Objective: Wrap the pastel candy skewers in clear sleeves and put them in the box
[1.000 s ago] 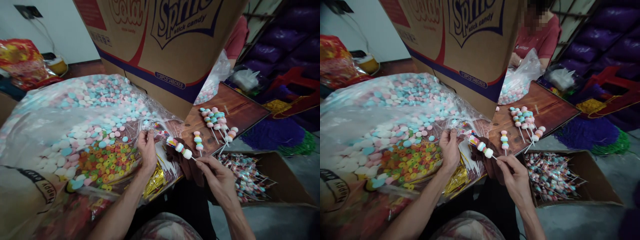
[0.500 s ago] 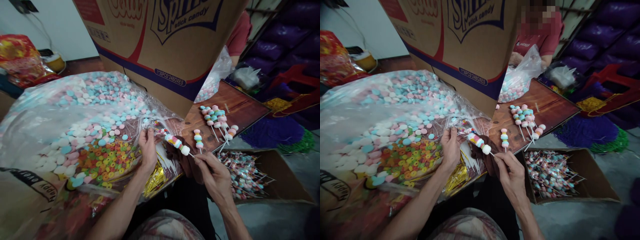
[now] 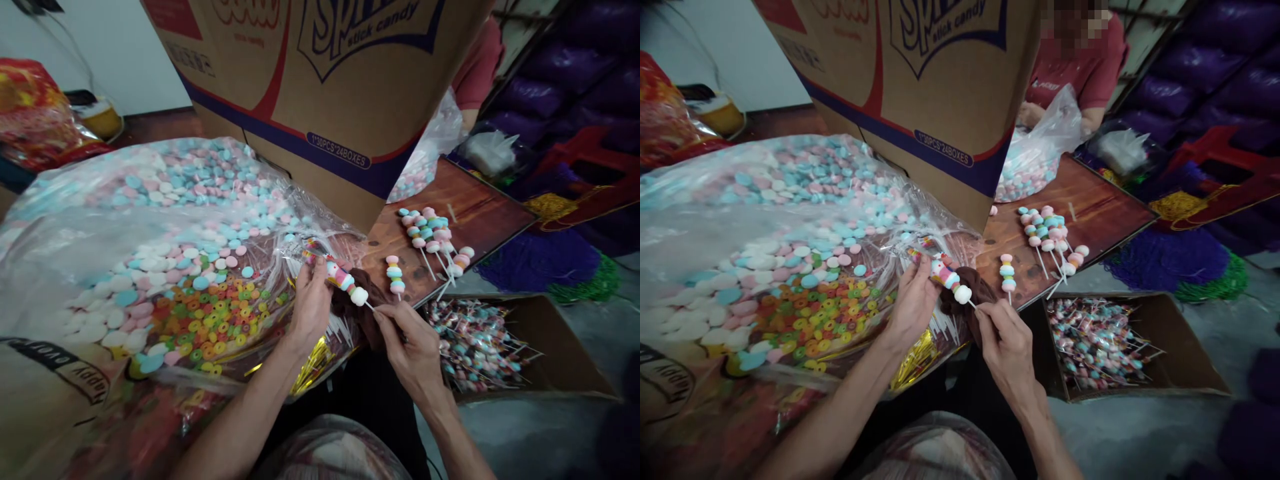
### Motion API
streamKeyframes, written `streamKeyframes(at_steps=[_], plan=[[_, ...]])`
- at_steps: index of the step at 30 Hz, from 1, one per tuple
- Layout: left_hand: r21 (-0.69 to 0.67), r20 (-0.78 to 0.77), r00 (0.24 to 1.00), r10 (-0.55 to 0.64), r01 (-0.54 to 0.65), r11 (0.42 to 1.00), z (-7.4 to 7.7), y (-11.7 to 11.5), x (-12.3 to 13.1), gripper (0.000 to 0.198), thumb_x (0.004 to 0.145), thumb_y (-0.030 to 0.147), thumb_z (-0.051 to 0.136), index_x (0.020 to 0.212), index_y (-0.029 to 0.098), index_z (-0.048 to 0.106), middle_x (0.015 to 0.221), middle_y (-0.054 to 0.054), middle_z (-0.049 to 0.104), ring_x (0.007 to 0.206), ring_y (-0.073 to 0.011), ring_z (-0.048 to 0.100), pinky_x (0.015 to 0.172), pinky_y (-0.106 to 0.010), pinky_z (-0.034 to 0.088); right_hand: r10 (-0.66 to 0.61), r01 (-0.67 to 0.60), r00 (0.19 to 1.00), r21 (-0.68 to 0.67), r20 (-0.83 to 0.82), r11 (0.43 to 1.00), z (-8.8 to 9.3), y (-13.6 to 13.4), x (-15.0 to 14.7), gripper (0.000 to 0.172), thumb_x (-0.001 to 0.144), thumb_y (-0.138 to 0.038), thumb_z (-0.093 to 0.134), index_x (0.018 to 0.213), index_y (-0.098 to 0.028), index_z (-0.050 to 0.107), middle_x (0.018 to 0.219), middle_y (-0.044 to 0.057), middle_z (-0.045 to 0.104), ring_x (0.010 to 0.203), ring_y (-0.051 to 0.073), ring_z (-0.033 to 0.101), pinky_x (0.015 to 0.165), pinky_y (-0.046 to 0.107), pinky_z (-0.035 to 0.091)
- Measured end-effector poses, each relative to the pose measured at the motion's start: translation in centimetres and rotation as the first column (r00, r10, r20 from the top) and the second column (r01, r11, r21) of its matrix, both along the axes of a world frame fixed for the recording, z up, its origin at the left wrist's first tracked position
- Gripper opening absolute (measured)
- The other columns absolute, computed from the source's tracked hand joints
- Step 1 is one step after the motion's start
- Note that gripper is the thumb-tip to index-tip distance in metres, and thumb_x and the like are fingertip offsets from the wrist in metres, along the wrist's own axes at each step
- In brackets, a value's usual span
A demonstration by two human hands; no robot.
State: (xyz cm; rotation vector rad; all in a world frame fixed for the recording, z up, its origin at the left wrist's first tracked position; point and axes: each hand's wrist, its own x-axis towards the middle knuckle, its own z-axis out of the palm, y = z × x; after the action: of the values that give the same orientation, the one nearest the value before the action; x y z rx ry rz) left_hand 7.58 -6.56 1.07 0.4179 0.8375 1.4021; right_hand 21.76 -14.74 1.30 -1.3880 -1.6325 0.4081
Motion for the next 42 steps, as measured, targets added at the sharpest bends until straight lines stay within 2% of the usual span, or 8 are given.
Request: streamKeyframes(at_steps=[5,10,17,24,30,33,38,42], plan=[[0.002,0.051,0.999,-0.015,0.015,1.0,0.1,-0.1,-0.1,0.03,0.081,0.045,0.07,0.089,0.017,0.062,0.081,-0.005,0.071,0.083,-0.0181,0.07,0.079,-0.031,0.052,0.0,-0.078,0.968,-0.3,-0.251,0.951,0.1,-0.8,-1.0,0.019,0.093,-0.03,0.056,0.08,-0.018,0.066,0.067,0.0,0.057,0.062,0.012,0.054,0.057,0.023,0.042],[-0.002,0.035,0.998,-0.051,0.051,0.999,0.6,-0.2,-0.2,0.034,0.081,0.049,0.069,0.084,0.015,0.063,0.078,-0.004,0.069,0.074,-0.0163,0.069,0.071,-0.028,0.052,-0.164,-0.207,0.774,-0.49,-0.612,0.847,-0.4,-0.5,-2.4,0.026,0.089,-0.04,0.061,0.082,-0.016,0.066,0.06,-0.003,0.05,0.046,0.005,0.034,0.042,0.019,0.024],[-0.01,0.058,0.995,-0.083,0.084,0.996,1.3,0.5,-1.2,0.04,0.085,0.055,0.061,0.084,0.015,0.063,0.074,-0.004,0.067,0.071,-0.0156,0.067,0.066,-0.026,0.051,0.013,-0.045,0.979,-0.151,-0.203,0.987,0.3,-0.2,-3.3,0.014,0.092,-0.022,0.056,0.082,-0.017,0.064,0.068,0.0,0.054,0.061,0.011,0.051,0.057,0.023,0.041],[-0.013,0.045,0.994,-0.095,0.095,0.995,1.4,-0.2,-0.9,0.032,0.083,0.046,0.068,0.08,0.016,0.059,0.07,0.0,0.06,0.067,-0.0117,0.064,0.061,-0.022,0.047,0.051,-0.082,0.98,0.157,0.191,0.984,-1.1,0.0,-3.6,0.013,0.092,-0.008,0.052,0.093,-0.017,0.062,0.071,0.002,0.057,0.061,0.012,0.053,0.061,0.024,0.045],[0.031,0.071,0.985,-0.158,0.156,0.987,1.9,-0.5,-1.2,0.024,0.087,0.039,0.066,0.083,0.016,0.061,0.07,0.0,0.059,0.074,-0.0129,0.065,0.07,-0.024,0.048,0.029,-0.026,0.993,0.031,-0.115,0.999,-1.1,0.8,-5.0,0.014,0.093,-0.015,0.052,0.086,-0.017,0.065,0.069,0.001,0.054,0.063,0.012,0.051,0.06,0.025,0.043],[0.001,0.151,0.967,-0.203,0.205,0.979,2.0,-0.1,-2.0,0.026,0.088,0.04,0.063,0.083,0.015,0.062,0.074,-0.002,0.061,0.075,-0.014,0.065,0.066,-0.024,0.048,-0.055,-0.135,0.826,-0.292,-0.561,0.947,-0.3,0.7,-5.1,0.016,0.092,-0.026,0.058,0.082,-0.017,0.066,0.063,-0.002,0.053,0.052,0.007,0.043,0.048,0.02,0.035],[0.005,0.212,0.952,-0.218,0.222,0.975,1.8,0.3,-2.2,0.026,0.088,0.042,0.062,0.084,0.015,0.063,0.076,-0.001,0.061,0.073,-0.0135,0.064,0.068,-0.025,0.049,-0.265,-0.582,0.19,-0.326,-0.945,0.745,0.4,1.0,-4.8,0.015,0.08,-0.026,0.071,0.078,-0.014,0.064,0.051,-0.01,0.039,0.037,0.0,0.014,0.034,0.015,0.017],[-0.001,0.2,0.948,-0.248,0.253,0.967,1.6,0.0,-1.8,0.03,0.089,0.045,0.06,0.085,0.015,0.062,0.069,0.0,0.056,0.074,-0.0136,0.064,0.066,-0.023,0.048,-0.297,-0.663,0.07,-0.267,-0.952,0.699,0.3,1.2,-5.6,0.015,0.077,-0.024,0.073,0.078,-0.014,0.062,0.05,-0.012,0.034,0.036,-0.001,0.011,0.032,0.014,0.016]])
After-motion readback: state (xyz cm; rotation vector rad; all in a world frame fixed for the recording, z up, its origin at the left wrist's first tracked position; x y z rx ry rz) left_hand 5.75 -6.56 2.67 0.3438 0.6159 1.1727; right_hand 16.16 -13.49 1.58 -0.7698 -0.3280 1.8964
